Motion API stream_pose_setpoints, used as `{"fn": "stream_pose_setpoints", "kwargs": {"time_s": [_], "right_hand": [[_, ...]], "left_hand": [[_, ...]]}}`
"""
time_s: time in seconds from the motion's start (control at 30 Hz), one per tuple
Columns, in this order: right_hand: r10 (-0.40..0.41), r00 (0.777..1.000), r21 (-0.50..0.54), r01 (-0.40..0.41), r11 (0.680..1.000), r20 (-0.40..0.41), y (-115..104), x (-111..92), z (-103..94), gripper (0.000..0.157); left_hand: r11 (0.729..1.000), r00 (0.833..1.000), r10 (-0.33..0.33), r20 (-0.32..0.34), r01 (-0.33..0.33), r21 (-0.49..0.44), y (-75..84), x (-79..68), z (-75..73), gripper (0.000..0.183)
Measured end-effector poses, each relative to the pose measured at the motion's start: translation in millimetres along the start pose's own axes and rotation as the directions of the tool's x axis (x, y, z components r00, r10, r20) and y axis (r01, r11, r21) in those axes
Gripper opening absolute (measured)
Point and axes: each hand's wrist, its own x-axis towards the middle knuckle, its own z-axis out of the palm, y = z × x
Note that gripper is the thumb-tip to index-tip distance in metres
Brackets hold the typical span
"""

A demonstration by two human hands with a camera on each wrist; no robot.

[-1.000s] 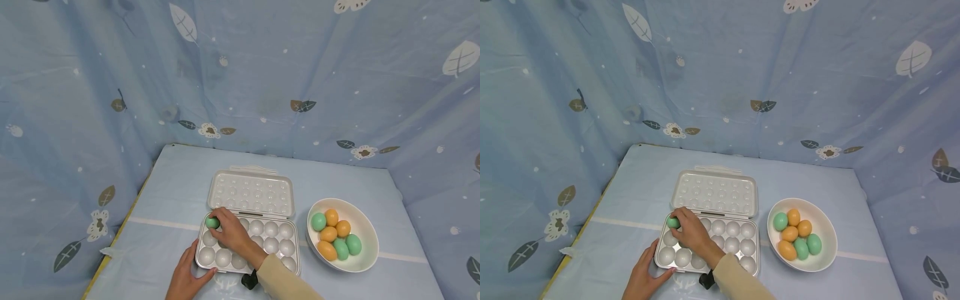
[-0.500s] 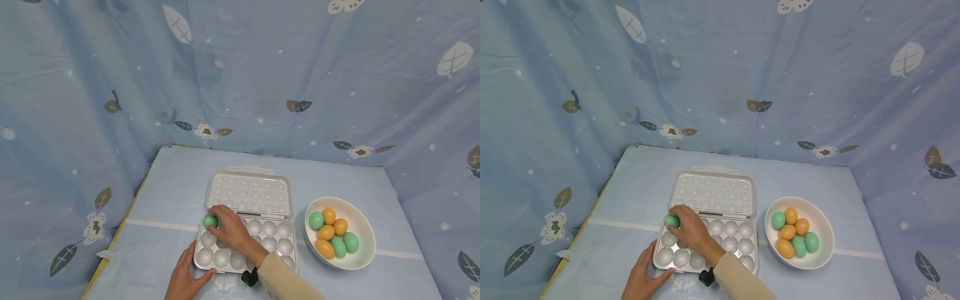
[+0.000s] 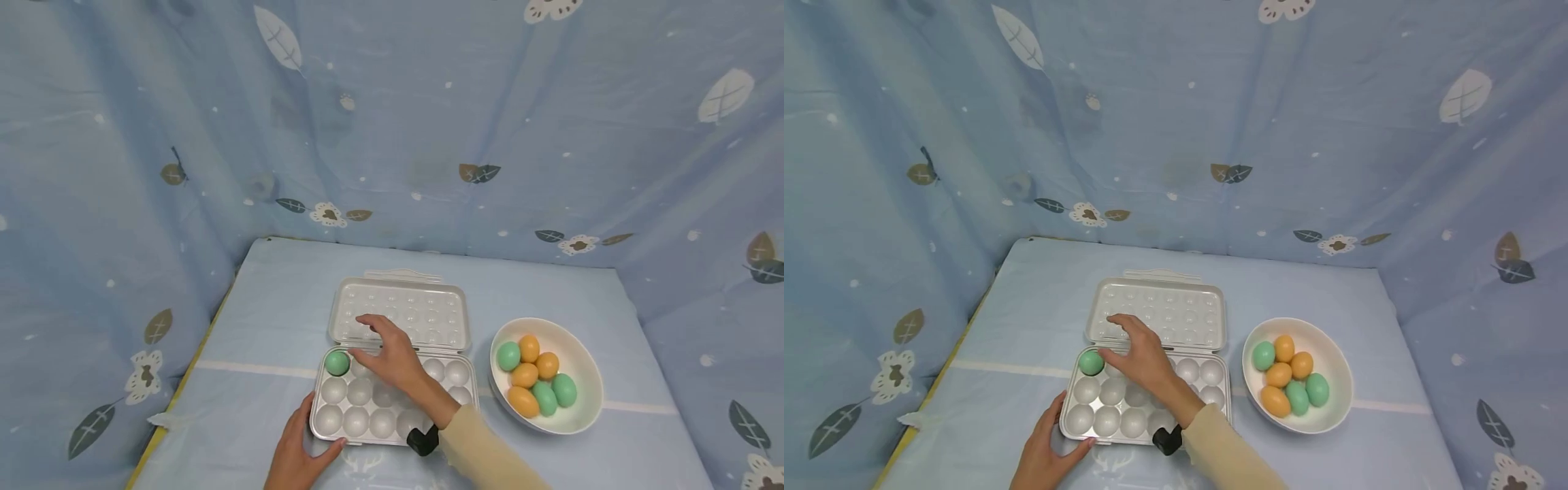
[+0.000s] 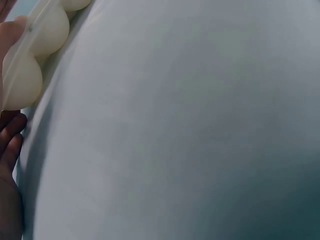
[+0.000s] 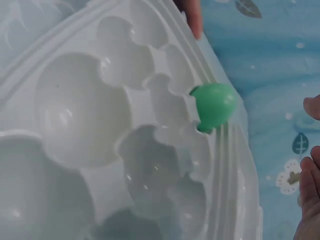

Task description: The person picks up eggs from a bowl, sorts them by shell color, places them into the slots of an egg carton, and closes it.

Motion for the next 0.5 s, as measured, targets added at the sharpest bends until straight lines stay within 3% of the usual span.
{"fn": "stream_pose_setpoints", "kwargs": {"time_s": [0.17,0.5], "right_hand": [[-0.018,0.999,0.013,0.019,1.000,-0.048,2,1,-18.7,0.055],[-0.039,0.989,-0.020,0.037,0.999,-0.144,14,-3,-67.8,0.057]], "left_hand": [[1.000,1.000,-0.020,0.011,0.020,0.013,-1.9,-1.1,-3.0,0.111],[0.998,0.999,0.028,-0.015,-0.029,-0.055,-0.9,-0.3,2.5,0.110]]}}
